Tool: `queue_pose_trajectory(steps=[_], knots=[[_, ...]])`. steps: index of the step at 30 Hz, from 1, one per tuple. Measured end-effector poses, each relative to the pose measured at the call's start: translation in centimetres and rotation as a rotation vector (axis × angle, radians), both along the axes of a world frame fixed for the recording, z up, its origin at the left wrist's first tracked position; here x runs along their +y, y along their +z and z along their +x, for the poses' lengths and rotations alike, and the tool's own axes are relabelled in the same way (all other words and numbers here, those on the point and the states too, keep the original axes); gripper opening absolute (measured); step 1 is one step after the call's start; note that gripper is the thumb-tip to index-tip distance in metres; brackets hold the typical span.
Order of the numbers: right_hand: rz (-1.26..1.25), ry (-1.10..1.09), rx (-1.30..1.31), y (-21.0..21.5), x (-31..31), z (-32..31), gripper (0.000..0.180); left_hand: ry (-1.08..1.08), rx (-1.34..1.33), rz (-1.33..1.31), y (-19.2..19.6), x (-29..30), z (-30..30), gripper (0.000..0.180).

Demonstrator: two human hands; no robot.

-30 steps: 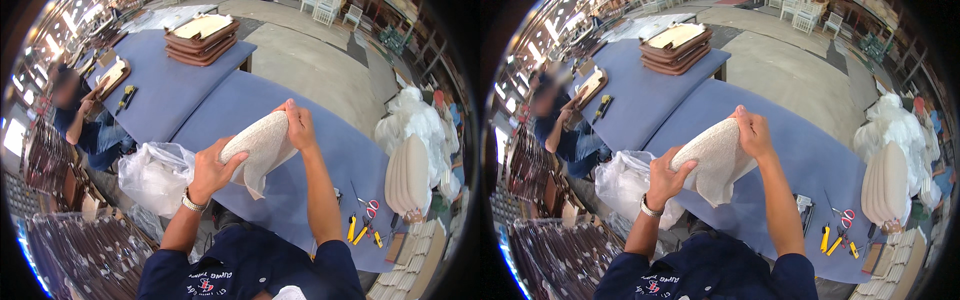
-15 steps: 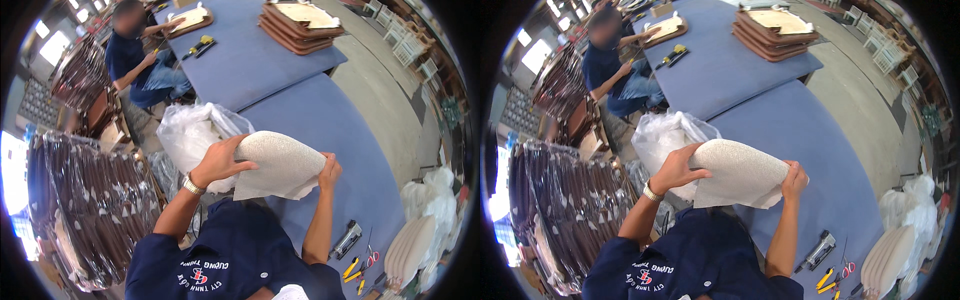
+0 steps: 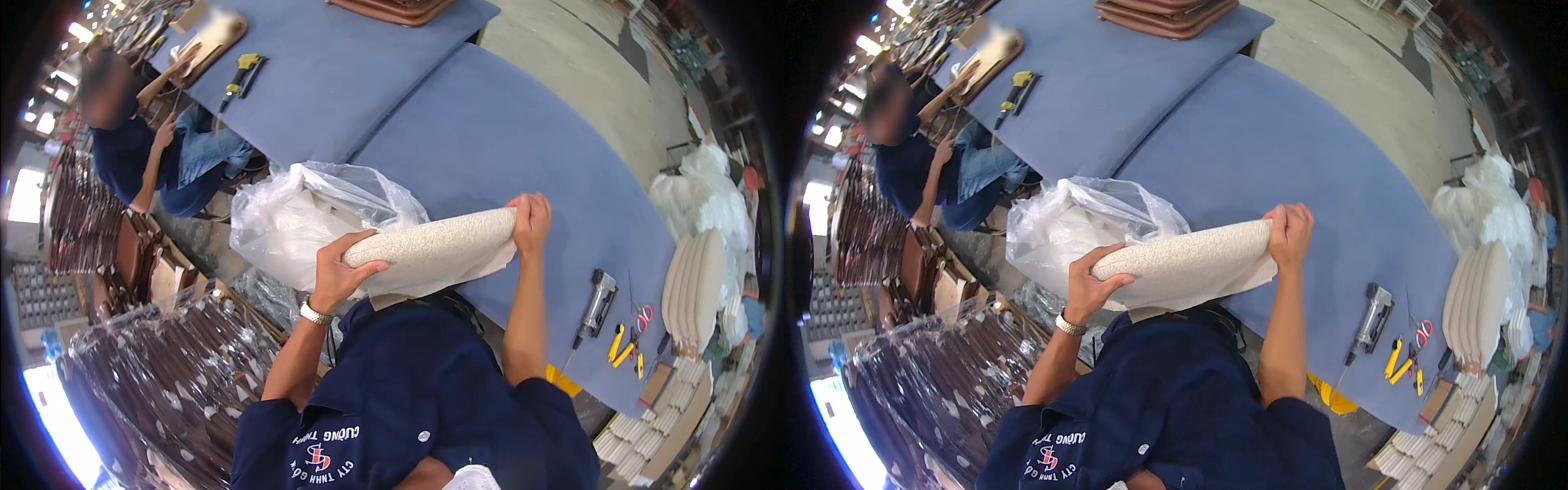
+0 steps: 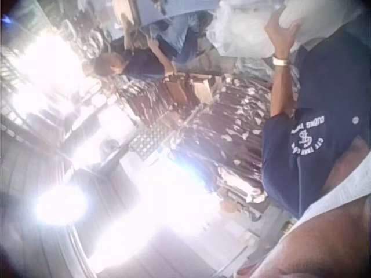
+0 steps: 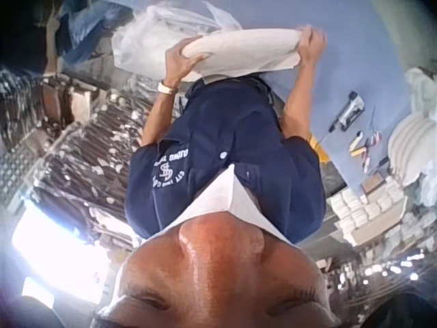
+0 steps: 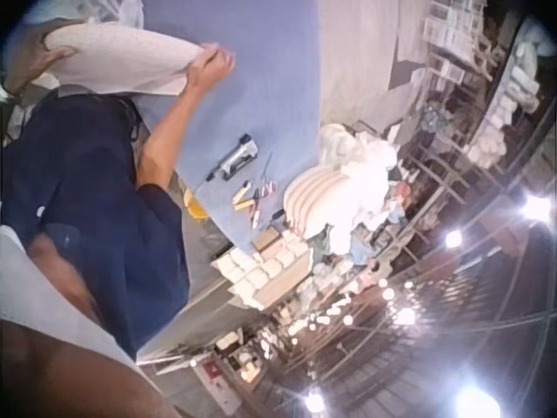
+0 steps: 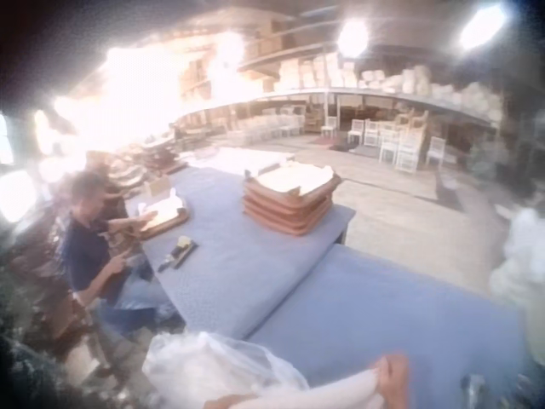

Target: The person wraps a white fabric cover around a foam cushion, folds the edges, and secures them using a staple gun. They then use a utility knife to trim excess fabric from the cushion. The finished cushion is placed on the table.

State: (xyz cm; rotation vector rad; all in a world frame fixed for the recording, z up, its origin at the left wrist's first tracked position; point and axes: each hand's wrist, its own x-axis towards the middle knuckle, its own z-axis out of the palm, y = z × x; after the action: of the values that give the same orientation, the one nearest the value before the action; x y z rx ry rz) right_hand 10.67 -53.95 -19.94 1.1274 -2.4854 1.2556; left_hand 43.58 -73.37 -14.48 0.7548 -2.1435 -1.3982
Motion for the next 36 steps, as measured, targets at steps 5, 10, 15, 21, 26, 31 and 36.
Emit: queue_pose_trajectory(steps=[5,10,15,21,26,31,36], knots=[[-0.084,-0.088,0.176,5.7,3.7,-6.4,0.042,-0.079,0.277,0.026,-0.6,4.5,-5.1,0.057],[-0.233,-0.465,0.017,8.8,6.2,-8.0,0.042,-0.288,0.246,-0.129,-1.6,9.1,-13.7,0.065],[-0.171,-0.525,-0.124,1.3,6.1,-0.8,0.05,-0.492,-0.154,-0.144,-7.9,14.6,-19.4,0.078],[-0.092,-0.585,-0.076,1.2,2.2,6.8,0.057,-0.46,0.055,-0.008,-11.5,15.3,-18.4,0.078],[0.02,-0.547,-0.021,-1.0,3.2,4.4,0.055,-0.447,-0.1,-0.147,-9.8,14.9,-18.1,0.082],[0.123,-0.457,0.029,-0.7,3.3,0.1,0.034,-0.406,-0.135,-0.084,-9.1,13.6,-19.0,0.075],[0.034,-0.355,0.039,-1.7,6.3,-8.3,0.023,-0.385,-0.183,-0.106,-9.2,13.0,-19.8,0.075]])
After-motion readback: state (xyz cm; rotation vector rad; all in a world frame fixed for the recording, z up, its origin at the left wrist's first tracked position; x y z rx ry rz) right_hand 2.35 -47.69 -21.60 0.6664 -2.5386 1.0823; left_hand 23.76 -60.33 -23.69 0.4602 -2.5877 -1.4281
